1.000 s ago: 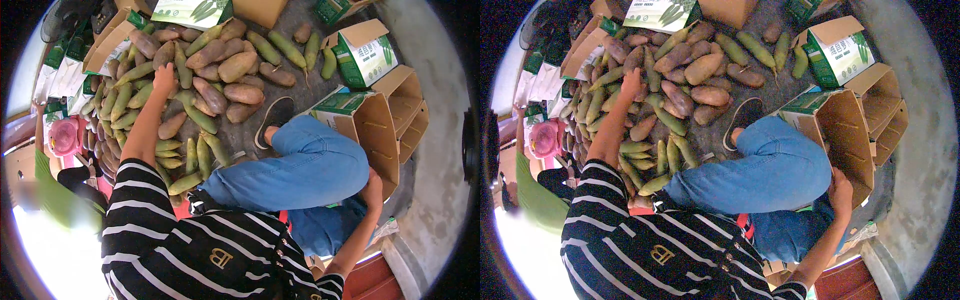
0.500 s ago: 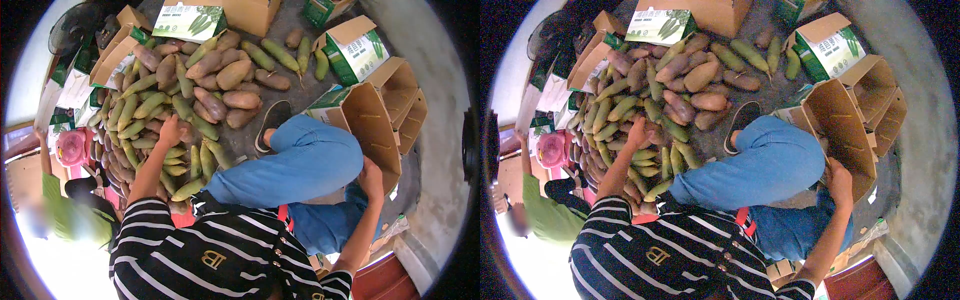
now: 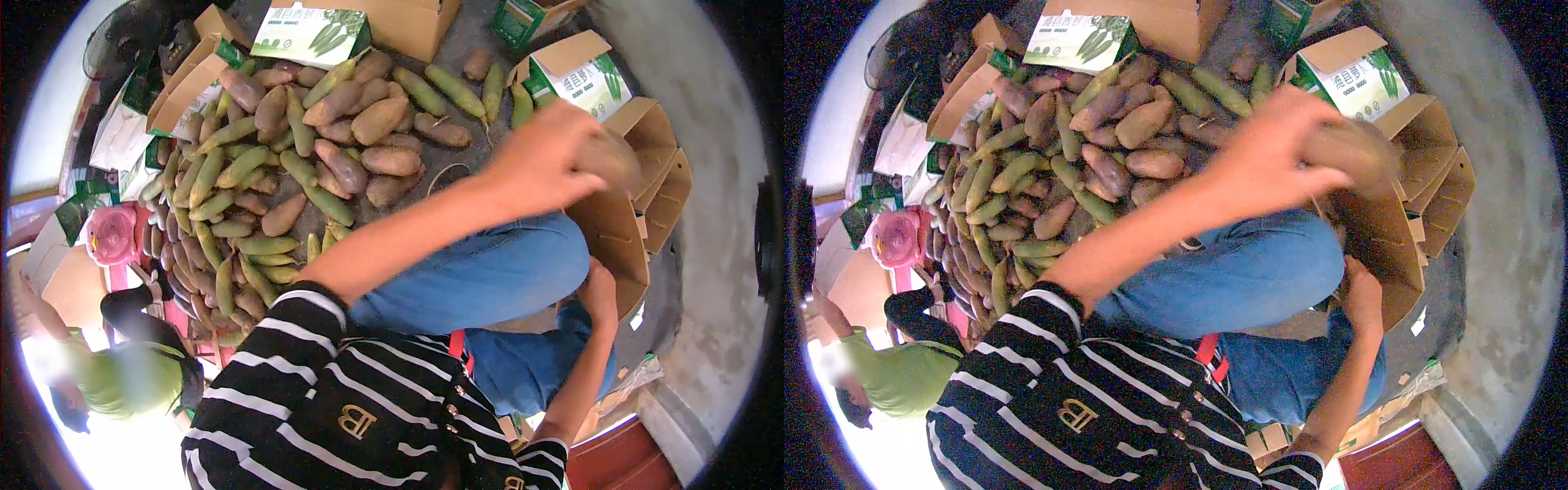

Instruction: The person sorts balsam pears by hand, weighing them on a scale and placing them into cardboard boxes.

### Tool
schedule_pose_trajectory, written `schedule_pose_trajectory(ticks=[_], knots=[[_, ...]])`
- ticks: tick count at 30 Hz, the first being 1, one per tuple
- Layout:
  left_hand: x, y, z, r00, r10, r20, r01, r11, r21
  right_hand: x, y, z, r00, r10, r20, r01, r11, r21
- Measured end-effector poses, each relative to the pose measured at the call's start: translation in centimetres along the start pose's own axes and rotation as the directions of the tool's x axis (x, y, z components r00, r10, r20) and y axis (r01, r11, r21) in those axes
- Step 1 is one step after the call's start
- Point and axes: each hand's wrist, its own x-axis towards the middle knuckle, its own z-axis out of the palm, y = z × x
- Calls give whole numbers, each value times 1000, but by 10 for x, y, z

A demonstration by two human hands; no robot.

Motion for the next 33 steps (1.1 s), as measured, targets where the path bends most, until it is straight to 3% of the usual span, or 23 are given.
schedule_pose_trajectory(ticks=[4,5,8,13,14,15,16,17,18,20,22,24,27,30,33], knots=[[2,12,72,948,-43,315,98,983,-158,2,-4,-4,995,70,73,-70,998,3],[-3,12,71,924,-103,368,137,988,-68,1,-5,-4,995,62,75,-63,998,0],[-21,-16,44,963,-71,259,93,993,-71,1,-8,-2,996,83,29,-85,995,55],[-104,-112,-69,903,-379,204,302,896,327,-2,-9,-5,994,108,30,-109,993,36],[-125,-126,-97,835,-531,148,384,753,534,-3,-4,-1,996,93,-7,-92,993,69],[-151,-141,-126,836,-544,76,411,711,570,-3,0,2,996,80,-43,-75,992,102],[-173,-160,-156,797,-602,46,404,588,701,-3,3,3,998,63,-25,-61,994,86],[-207,-186,-186,832,-553,-48,407,548,731,-2,6,4,999,46,-7,-46,996,71],[-236,-216,-224,824,-566,9,334,500,799,-1,7,4,1000,30,11,-30,998,56],[-249,-197,-272,687,-687,-239,474,175,863,-1,6,2,999,43,27,-45,997,62],[-259,-196,-310,505,-759,-412,523,-111,845,0,1,-2,997,59,40,-62,995,76],[-264,-196,-341,349,-801,-486,494,-283,822,0,-6,-6,996,70,58,-75,992,100],[-281,-203,-371,310,-828,-467,366,-349,863,-1,-11,-7,992,104,68,-113,984,137],[-290,-214,-384,467,-781,-415,282,-313,907,-4,0,-2,995,74,62,-80,992,97],[-282,-225,-394,459,-804,-379,255,-289,923,-4,0,-2,997,62,55,-65,996,54]])
